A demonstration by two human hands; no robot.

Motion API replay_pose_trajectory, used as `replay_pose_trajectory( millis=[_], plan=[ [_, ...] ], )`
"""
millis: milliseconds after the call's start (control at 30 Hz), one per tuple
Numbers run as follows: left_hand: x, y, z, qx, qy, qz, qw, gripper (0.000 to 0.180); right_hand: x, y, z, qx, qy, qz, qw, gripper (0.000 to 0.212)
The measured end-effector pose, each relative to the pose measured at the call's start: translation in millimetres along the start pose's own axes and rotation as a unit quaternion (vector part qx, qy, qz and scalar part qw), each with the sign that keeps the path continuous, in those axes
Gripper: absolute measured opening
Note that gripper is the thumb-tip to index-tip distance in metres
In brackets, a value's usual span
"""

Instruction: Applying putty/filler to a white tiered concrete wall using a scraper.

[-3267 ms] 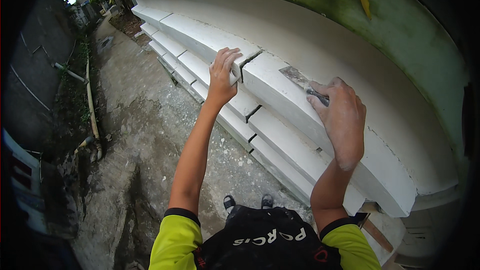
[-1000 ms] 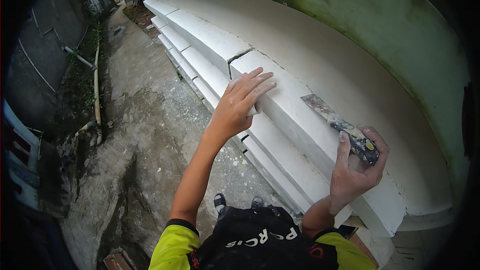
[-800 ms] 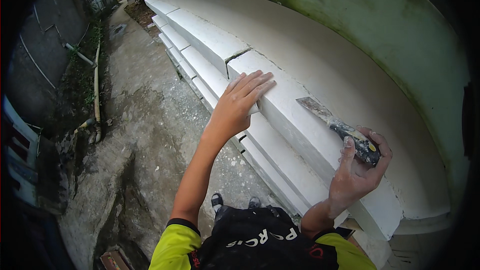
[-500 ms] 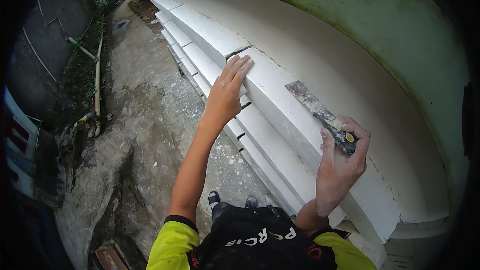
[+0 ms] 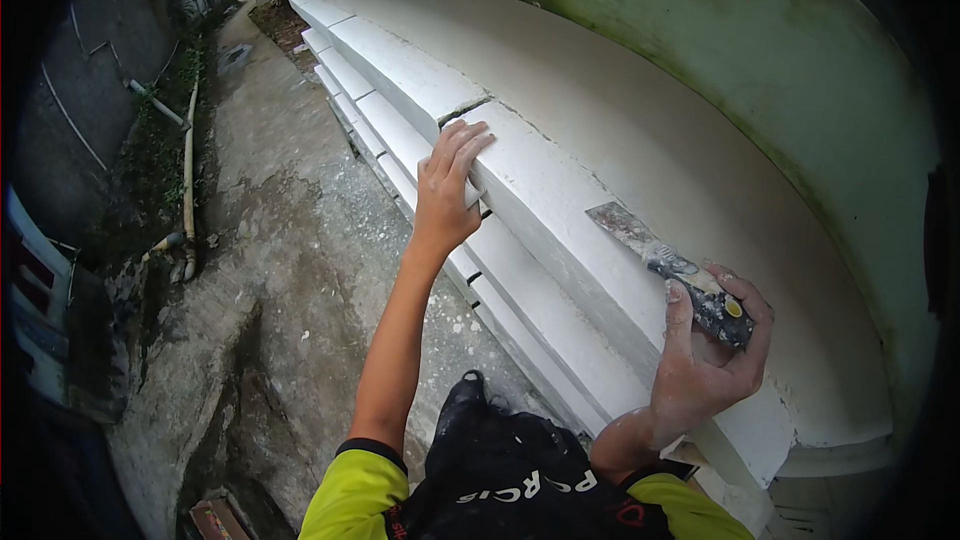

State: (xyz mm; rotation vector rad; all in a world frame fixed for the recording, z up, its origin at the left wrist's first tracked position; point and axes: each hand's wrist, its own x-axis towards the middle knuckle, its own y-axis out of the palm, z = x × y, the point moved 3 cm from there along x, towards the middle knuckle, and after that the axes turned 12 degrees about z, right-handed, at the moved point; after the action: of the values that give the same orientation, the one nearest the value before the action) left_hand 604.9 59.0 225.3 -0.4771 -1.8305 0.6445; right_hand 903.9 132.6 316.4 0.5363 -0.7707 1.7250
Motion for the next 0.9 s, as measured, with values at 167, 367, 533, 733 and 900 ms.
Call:
replay_pose_trajectory(
  millis=[167, 367, 533, 733, 900],
  plan=[
    [-0.1, 2.1, 0.4, -0.013, 0.001, -0.005, 1.0, 0.075, 2.6, 15.1, -8.4, 0.11, -0.004, -0.075, 0.991, 0.044],
    [-2.1, 5.4, 3.7, -0.026, -0.001, 0.01, 1.0, 0.069, -1.3, 0.4, -9.0, 0.034, -0.008, -0.037, 0.999, 0.045],
    [0.0, 1.1, 3.9, -0.023, 0.011, -0.008, 1.0, 0.074, -8.1, -21.0, -11.8, 0.04, -0.002, -0.077, 0.996, 0.049],
    [-0.5, 4.0, 3.5, -0.015, 0.007, -0.003, 1.0, 0.075, -9.2, -21.5, -8.1, 0.14, -0.065, -0.034, 0.987, 0.043],
    [-0.7, -1.7, -2.4, -0.012, -0.002, 0.005, 1.0, 0.076, -10.8, -43.6, -16.8, 0.112, -0.048, -0.069, 0.99, 0.04]
  ],
)
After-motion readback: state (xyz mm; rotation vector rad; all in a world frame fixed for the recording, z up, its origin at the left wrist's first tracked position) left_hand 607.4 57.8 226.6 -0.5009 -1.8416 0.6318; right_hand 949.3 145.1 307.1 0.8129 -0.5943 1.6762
